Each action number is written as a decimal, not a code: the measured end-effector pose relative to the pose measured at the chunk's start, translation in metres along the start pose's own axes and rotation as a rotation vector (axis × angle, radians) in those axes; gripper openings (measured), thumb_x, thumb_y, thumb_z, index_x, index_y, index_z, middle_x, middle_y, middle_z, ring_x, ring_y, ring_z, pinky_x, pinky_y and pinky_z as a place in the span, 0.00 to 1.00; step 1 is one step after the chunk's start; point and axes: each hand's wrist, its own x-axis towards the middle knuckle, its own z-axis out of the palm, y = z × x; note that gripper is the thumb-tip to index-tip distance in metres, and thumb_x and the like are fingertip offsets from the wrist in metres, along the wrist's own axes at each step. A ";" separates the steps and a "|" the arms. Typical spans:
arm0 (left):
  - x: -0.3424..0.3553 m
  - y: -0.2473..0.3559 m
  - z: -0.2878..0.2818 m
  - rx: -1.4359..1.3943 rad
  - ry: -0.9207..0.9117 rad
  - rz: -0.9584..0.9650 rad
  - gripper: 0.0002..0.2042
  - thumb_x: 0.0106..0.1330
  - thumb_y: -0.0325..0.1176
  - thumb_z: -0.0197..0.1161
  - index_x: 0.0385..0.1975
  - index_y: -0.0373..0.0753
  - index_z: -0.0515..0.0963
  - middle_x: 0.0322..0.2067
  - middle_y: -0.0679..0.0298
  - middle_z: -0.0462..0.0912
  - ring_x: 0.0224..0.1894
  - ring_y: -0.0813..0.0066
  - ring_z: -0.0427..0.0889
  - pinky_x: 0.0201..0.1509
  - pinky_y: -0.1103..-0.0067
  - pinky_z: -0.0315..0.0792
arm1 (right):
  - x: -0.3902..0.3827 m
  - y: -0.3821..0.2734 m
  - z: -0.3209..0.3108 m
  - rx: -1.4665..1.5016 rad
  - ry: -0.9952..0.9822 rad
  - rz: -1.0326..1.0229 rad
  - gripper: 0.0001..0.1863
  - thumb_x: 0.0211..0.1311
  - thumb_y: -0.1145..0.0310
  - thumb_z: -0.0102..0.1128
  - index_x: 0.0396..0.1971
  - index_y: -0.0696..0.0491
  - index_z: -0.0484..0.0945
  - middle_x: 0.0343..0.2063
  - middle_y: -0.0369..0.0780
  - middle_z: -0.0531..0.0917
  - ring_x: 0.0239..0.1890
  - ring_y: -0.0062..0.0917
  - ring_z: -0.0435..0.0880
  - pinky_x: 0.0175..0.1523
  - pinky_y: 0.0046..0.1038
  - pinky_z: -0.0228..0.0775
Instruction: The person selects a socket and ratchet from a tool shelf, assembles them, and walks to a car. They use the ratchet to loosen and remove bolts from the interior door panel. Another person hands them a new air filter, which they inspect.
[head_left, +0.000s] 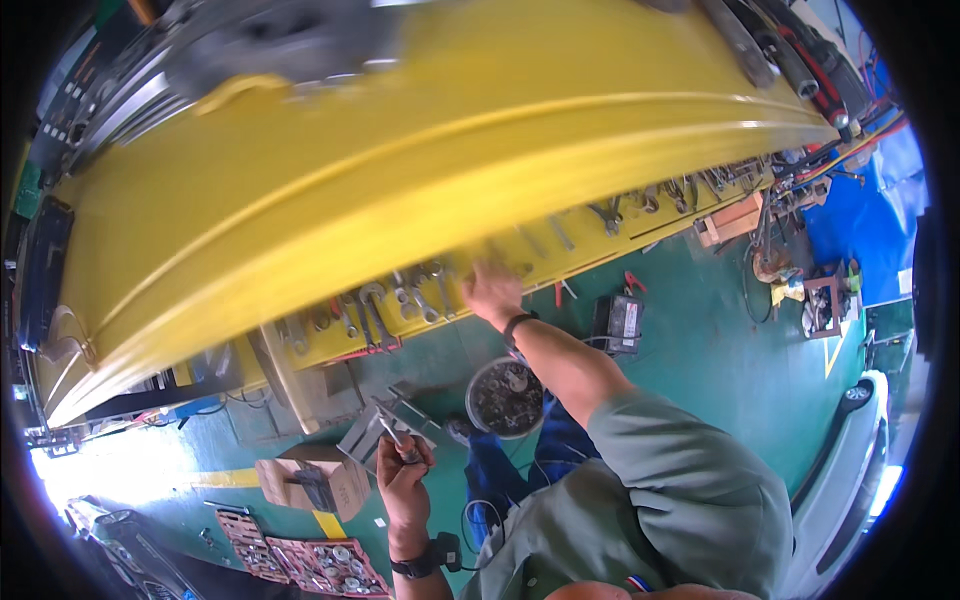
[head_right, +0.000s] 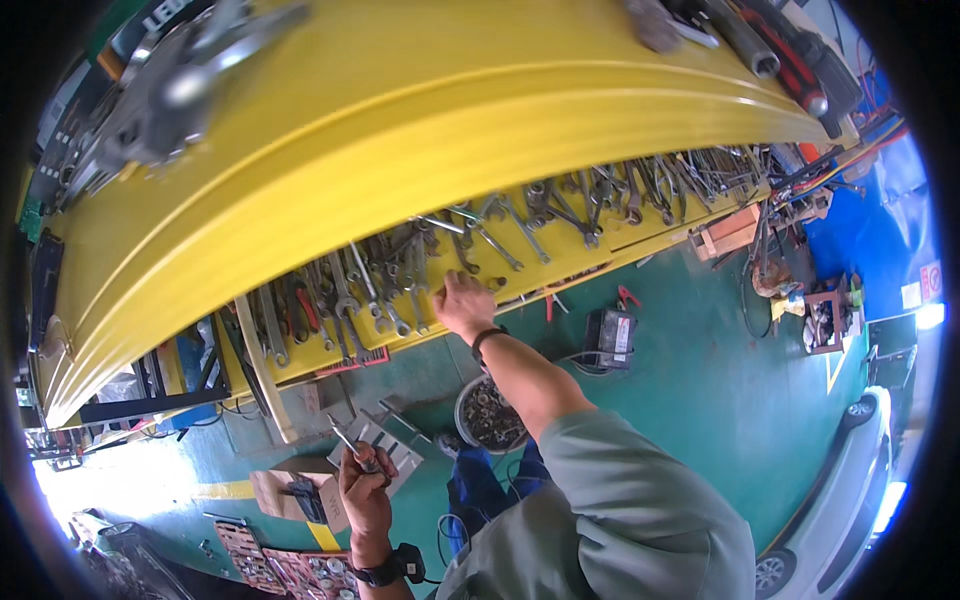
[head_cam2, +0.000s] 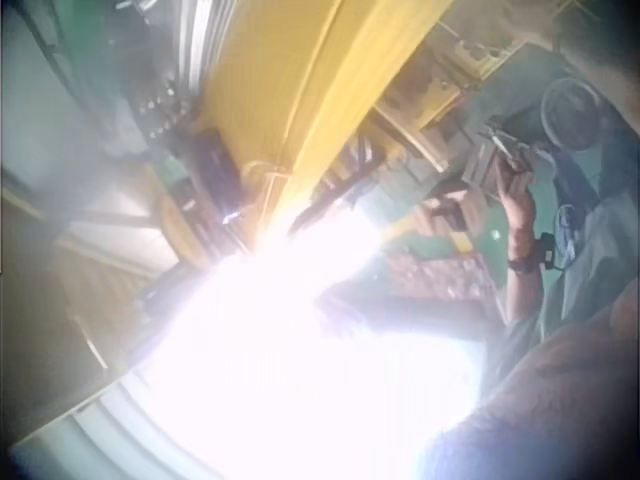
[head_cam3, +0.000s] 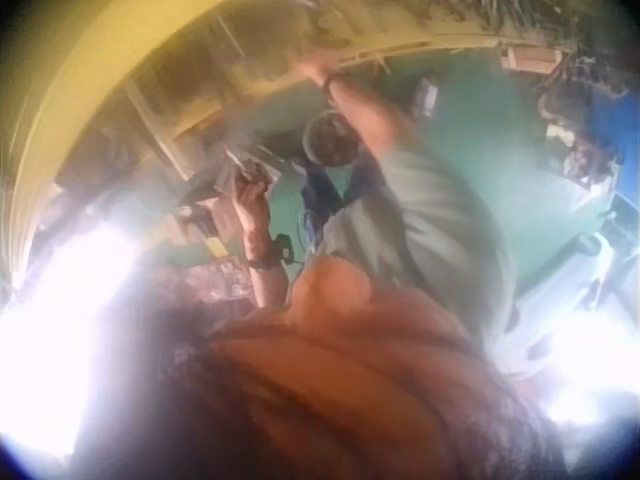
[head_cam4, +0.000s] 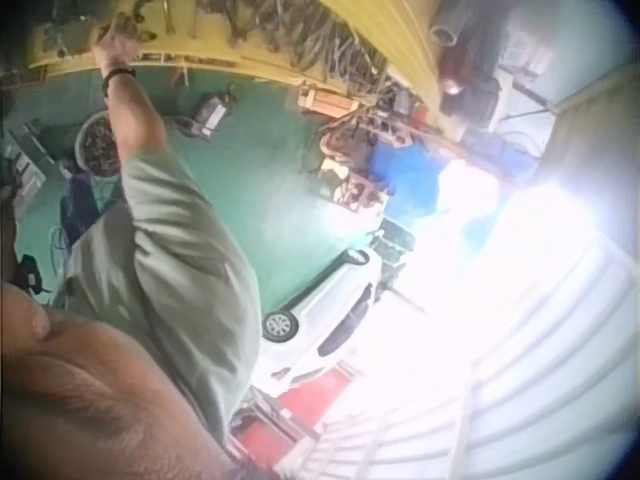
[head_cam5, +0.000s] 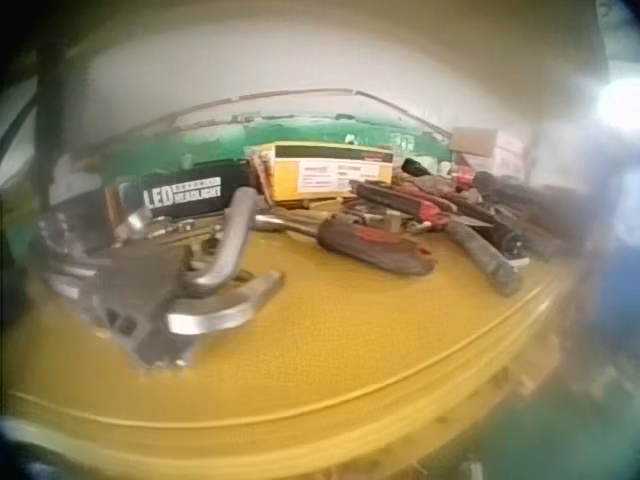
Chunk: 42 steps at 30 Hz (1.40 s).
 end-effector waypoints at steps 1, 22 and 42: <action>-0.008 -0.003 0.009 0.030 0.045 -0.016 0.07 0.63 0.26 0.56 0.39 0.39 0.70 0.30 0.62 0.72 0.31 0.75 0.72 0.35 0.80 0.63 | 0.000 -0.001 -0.002 0.035 -0.041 0.014 0.08 0.56 0.63 0.55 0.31 0.51 0.74 0.28 0.43 0.80 0.29 0.41 0.82 0.32 0.43 0.76; -0.043 -0.017 0.205 0.200 -0.545 -0.326 0.23 0.78 0.52 0.51 0.36 0.34 0.73 0.23 0.68 0.70 0.23 0.81 0.68 0.27 0.83 0.63 | -0.043 0.072 -0.348 1.934 -0.955 0.016 0.18 0.80 0.67 0.46 0.59 0.63 0.73 0.49 0.42 0.83 0.53 0.27 0.82 0.56 0.29 0.74; -0.063 0.014 0.288 0.392 -0.607 -0.326 0.22 0.78 0.53 0.51 0.31 0.38 0.71 0.20 0.70 0.69 0.18 0.83 0.65 0.21 0.84 0.59 | -0.067 0.069 -0.415 2.140 -0.162 0.426 0.11 0.75 0.68 0.53 0.41 0.63 0.75 0.34 0.43 0.81 0.33 0.29 0.81 0.40 0.35 0.78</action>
